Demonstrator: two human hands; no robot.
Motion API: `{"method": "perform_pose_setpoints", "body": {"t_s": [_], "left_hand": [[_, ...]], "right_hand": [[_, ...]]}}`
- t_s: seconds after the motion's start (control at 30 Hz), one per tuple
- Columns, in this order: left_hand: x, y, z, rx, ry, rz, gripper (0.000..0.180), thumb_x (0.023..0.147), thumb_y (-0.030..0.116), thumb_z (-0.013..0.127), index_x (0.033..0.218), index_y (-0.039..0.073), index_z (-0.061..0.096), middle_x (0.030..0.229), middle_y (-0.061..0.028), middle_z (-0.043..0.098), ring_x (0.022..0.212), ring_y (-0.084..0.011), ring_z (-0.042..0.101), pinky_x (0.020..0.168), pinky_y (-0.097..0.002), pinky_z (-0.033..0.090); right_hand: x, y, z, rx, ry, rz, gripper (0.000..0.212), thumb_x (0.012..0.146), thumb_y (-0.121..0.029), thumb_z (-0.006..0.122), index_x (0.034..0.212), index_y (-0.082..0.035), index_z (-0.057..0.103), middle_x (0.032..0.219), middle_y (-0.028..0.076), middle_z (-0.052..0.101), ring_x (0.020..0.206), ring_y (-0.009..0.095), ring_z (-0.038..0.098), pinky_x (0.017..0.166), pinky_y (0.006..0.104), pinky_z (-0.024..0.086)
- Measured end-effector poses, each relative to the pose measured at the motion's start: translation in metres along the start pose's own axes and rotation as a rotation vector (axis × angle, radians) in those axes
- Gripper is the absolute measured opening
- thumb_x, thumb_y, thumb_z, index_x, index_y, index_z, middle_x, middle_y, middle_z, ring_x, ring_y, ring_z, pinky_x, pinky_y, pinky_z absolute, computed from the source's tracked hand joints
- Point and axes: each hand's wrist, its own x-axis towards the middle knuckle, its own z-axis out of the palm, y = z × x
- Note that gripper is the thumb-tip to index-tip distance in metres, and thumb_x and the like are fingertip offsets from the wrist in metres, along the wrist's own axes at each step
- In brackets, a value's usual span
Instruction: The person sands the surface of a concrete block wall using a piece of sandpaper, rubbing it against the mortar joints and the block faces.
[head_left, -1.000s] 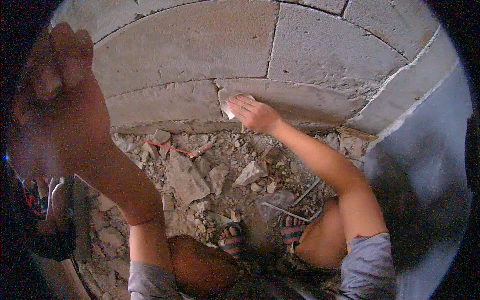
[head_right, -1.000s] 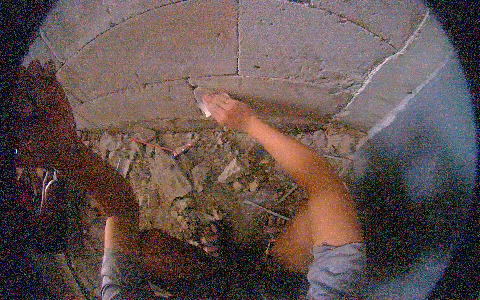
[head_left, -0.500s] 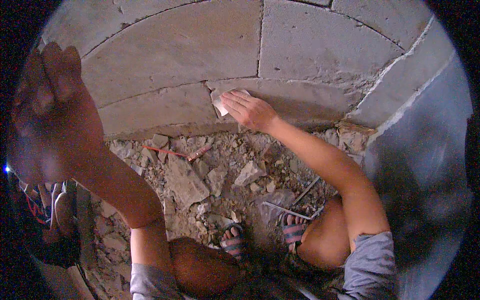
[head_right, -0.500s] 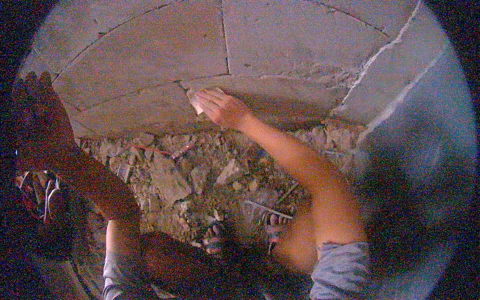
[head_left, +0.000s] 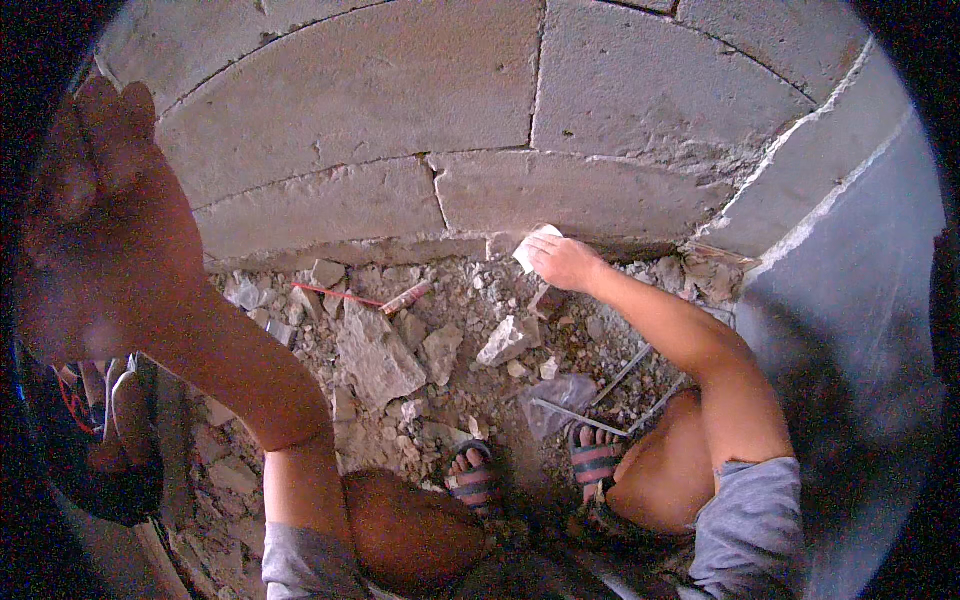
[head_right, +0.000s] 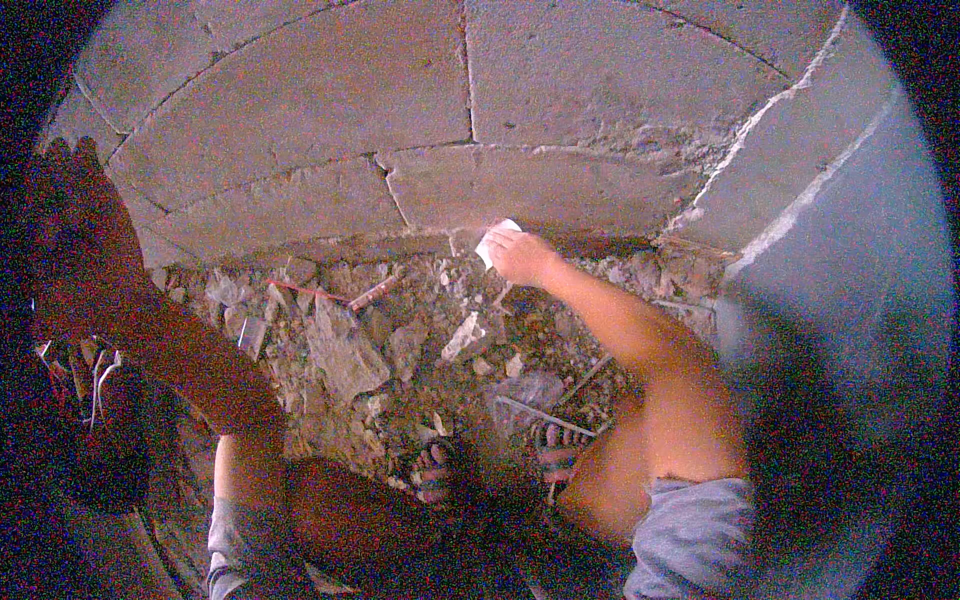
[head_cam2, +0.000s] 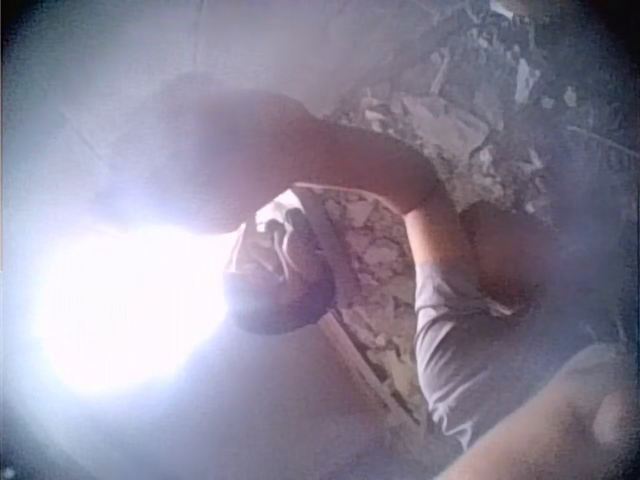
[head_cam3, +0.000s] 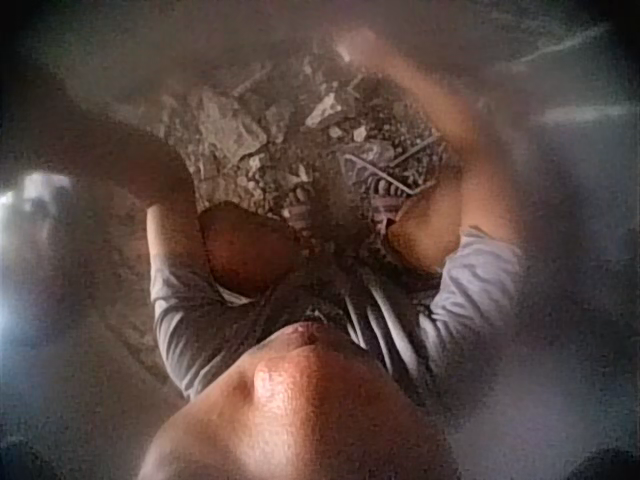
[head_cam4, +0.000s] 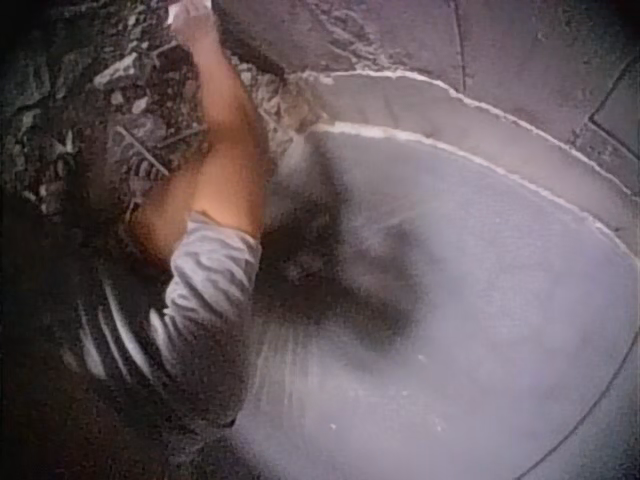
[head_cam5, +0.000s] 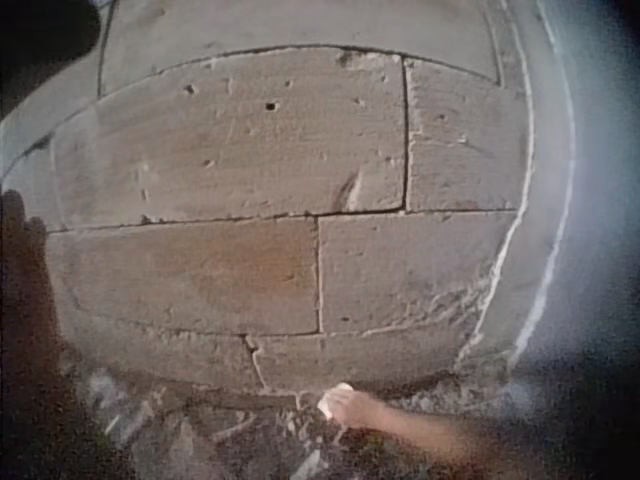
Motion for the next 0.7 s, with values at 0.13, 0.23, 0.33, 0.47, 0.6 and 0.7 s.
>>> {"method": "perform_pose_setpoints", "body": {"t_s": [0.13, 0.23, 0.33, 0.47, 0.6, 0.7], "left_hand": [[0.0, 0.001, 0.002, 0.026, 0.015, 0.015, 0.018, 0.085, 0.025, 0.044, 0.08, 0.01, 0.053, 0.071, -0.0035, 0.047, 0.068, -0.018, 0.041, 0.064, -0.0317, 0.032], [0.0, 0.004, 0.002, 0.049, 0.013, 0.019, 0.019, 0.087, 0.025, 0.042, 0.079, 0.011, 0.052, 0.071, -0.0028, 0.046, 0.068, -0.0172, 0.042, 0.063, -0.0313, 0.032], [0.002, 0.005, 0.0, 0.07, 0.0, 0.029, 0.021, 0.089, 0.026, 0.041, 0.078, 0.011, 0.051, 0.07, -0.002, 0.046, 0.067, -0.0163, 0.042, 0.062, -0.0308, 0.032], [0.003, 0.02, -0.006, 0.15, -0.05, 0.045, 0.023, 0.091, 0.027, 0.038, 0.078, 0.012, 0.05, 0.07, -0.001, 0.045, 0.067, -0.0153, 0.042, 0.06, -0.0302, 0.032], [0.006, 0.031, -0.006, 0.312, -0.135, 0.06, 0.026, 0.094, 0.027, 0.036, 0.077, 0.012, 0.048, 0.069, 0.0, 0.044, 0.066, -0.0142, 0.042, 0.058, -0.0295, 0.032], [0.012, 0.038, -0.006, 0.597, -0.192, 0.064, 0.028, 0.096, 0.028, 0.034, 0.076, 0.013, 0.047, 0.069, 0.0007, 0.044, 0.066, -0.0134, 0.042, 0.057, -0.0291, 0.032]], "right_hand": [[-0.002, -0.018, -0.001, 0.051, -0.034, -0.059, 0.033, 0.077, -0.018, 0.052, 0.1, 0.003, 0.061, 0.112, 0.016, 0.061, 0.11, 0.026, 0.056, 0.096, 0.0355, 0.043], [0.016, -0.037, -0.007, 0.106, 0.042, -0.105, 0.032, 0.077, -0.018, 0.051, 0.099, 0.003, 0.062, 0.111, 0.015, 0.061, 0.11, 0.026, 0.056, 0.096, 0.0355, 0.044], [0.049, -0.058, -0.007, 0.134, 0.136, -0.157, 0.032, 0.078, -0.017, 0.051, 0.099, 0.003, 0.061, 0.112, 0.016, 0.061, 0.109, 0.026, 0.056, 0.096, 0.036, 0.043], [0.112, -0.077, -0.015, 0.132, 0.235, -0.155, 0.034, 0.078, -0.017, 0.049, 0.102, 0.005, 0.06, 0.112, 0.017, 0.06, 0.109, 0.026, 0.056, 0.097, 0.036, 0.042], [0.148, -0.073, -0.001, 0.108, 0.194, -0.081, 0.038, 0.079, -0.02, 0.049, 0.106, 0.006, 0.059, 0.116, 0.018, 0.058, 0.112, 0.028, 0.054, 0.098, 0.0365, 0.041], [0.142, -0.056, 0.025, 0.278, 0.153, 0.07, 0.039, 0.079, -0.019, 0.05, 0.107, 0.006, 0.058, 0.115, 0.02, 0.057, 0.11, 0.029, 0.054, 0.098, 0.0381, 0.04]]}}
